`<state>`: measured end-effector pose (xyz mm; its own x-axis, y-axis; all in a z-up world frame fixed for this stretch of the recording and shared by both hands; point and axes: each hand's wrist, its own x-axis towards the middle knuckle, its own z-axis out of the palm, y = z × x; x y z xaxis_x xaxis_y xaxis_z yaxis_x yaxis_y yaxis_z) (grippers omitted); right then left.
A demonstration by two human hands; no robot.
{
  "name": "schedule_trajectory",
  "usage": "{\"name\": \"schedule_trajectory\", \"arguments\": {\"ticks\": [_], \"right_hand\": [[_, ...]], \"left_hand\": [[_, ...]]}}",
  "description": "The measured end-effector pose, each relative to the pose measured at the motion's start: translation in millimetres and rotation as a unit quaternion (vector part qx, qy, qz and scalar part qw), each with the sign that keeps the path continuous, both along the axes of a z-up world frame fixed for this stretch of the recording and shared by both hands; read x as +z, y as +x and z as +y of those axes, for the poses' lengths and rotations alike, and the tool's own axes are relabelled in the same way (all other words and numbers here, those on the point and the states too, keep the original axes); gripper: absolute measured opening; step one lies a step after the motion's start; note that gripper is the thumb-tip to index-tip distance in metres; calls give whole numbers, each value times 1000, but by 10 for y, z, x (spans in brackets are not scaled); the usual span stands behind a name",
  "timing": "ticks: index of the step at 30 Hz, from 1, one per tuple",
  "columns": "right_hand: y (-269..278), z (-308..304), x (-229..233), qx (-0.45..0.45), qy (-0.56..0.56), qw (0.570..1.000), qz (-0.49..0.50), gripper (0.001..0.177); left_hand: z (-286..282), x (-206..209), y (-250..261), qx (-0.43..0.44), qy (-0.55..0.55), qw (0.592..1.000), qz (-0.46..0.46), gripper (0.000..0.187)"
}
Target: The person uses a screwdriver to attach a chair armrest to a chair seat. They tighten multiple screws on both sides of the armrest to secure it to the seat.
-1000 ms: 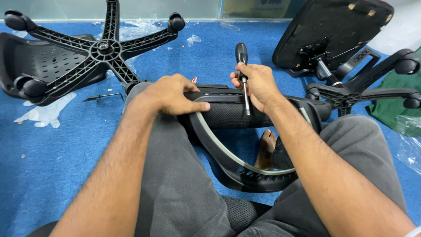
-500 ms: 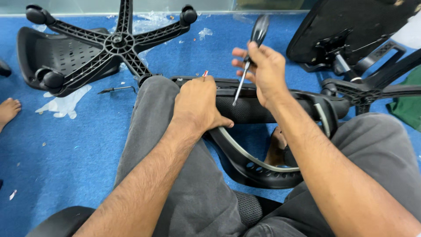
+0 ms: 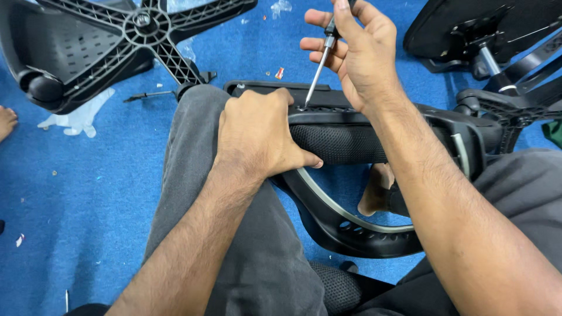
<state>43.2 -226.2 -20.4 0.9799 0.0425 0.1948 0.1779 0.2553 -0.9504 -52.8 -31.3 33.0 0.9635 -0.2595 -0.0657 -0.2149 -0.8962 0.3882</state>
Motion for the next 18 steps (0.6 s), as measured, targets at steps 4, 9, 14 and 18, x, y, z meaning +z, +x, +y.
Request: {"name": "schedule_trajectory", "arguments": {"ticks": [4,9,14,18], "right_hand": [[93,-18,-64,13,-2,1000,1,33],[162,-41,-95,-8,12,999,-30,23],[100,-18,-74,2,-3,999,-51,24],[22,21,-56,21,-9,999,-44,30]], "left_hand": [[-2,-15,47,-3,-10,1000,-25,96],[-6,-12,43,-2,-21,999,-40,96],[-9,-4,35,-6,-13,999,-38,96],[-30,-8,39,-7,2,1000,7,95]]}}
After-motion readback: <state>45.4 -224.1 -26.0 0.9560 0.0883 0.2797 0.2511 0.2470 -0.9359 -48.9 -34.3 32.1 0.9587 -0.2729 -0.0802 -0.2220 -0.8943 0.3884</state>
